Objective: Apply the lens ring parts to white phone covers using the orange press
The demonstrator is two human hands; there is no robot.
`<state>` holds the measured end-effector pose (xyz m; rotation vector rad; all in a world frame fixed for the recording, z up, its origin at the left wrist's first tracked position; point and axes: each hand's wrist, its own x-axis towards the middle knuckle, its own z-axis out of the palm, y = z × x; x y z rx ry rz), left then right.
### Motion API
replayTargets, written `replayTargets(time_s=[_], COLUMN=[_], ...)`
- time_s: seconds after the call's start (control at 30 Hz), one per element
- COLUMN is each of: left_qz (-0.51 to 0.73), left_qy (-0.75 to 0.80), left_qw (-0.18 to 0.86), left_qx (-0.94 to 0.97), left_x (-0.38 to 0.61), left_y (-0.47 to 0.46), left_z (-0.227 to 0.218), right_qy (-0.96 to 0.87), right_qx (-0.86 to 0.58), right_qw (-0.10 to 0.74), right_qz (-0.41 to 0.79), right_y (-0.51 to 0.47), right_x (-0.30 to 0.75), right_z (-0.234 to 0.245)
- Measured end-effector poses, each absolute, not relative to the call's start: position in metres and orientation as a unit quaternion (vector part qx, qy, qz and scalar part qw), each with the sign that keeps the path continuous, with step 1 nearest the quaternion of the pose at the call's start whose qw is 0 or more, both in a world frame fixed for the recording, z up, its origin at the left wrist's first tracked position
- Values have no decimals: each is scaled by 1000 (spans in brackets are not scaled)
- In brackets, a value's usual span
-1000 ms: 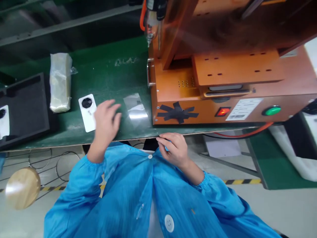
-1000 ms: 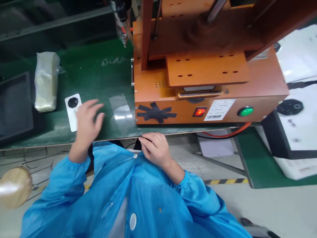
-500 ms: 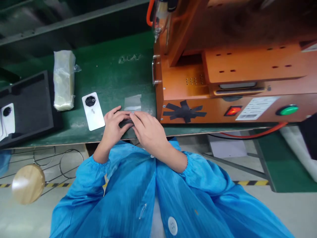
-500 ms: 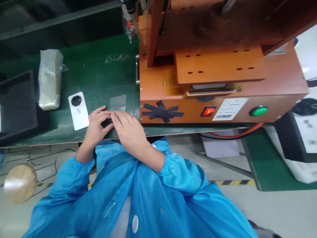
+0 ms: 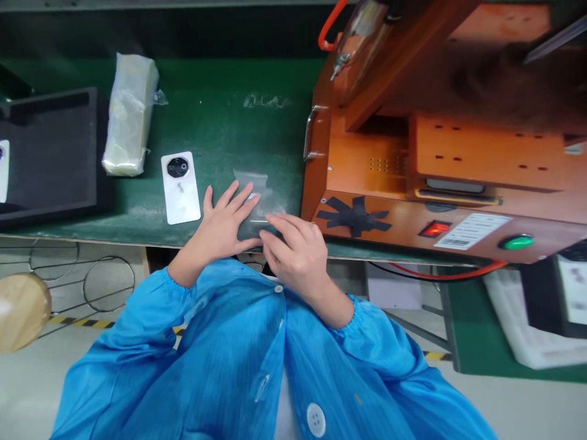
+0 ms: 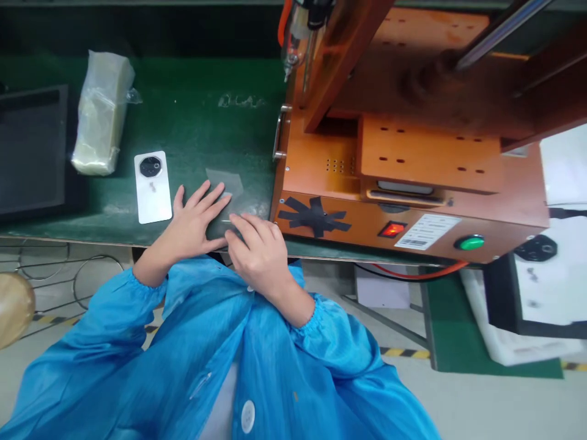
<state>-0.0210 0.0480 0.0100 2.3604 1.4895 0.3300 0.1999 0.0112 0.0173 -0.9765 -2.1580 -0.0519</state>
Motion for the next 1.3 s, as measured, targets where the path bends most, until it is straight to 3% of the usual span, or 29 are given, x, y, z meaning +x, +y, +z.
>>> replayTargets(time_s=[0.13, 0.3, 0.4, 0.57, 0.7, 0.97, 1.17, 1.3], left_qz=[98, 224, 318, 484, 541, 499, 273, 201], left_qy=[504, 495, 526, 595, 599, 583, 690, 655], left_qw=[200, 281, 264, 339, 376, 373, 106, 90], left_qx=[835, 791, 743, 545, 456, 522, 662, 723], left_x=[-28, -30, -21, -16, -22, -33, -102, -88], left_y=[57, 27, 1, -12, -10, -16, 13, -9], left_z=[18, 49, 57, 42, 35, 35, 22, 2], right_qy=[-808, -844, -873, -764, -674, -649, -705, -721], right_qx=[-405, -429, -383, -420, -442, -434, -452, -440], right_qw=[415, 305, 283, 388, 365, 340, 368, 336], right_qz=[107, 101, 111, 299, 466, 524, 405, 416], right_y=[0, 11, 22, 38, 48, 54, 71, 89], right_x=[214, 215, 203, 185, 173, 158, 161, 144], right_z=[49, 68, 67, 60, 54, 57, 63, 61])
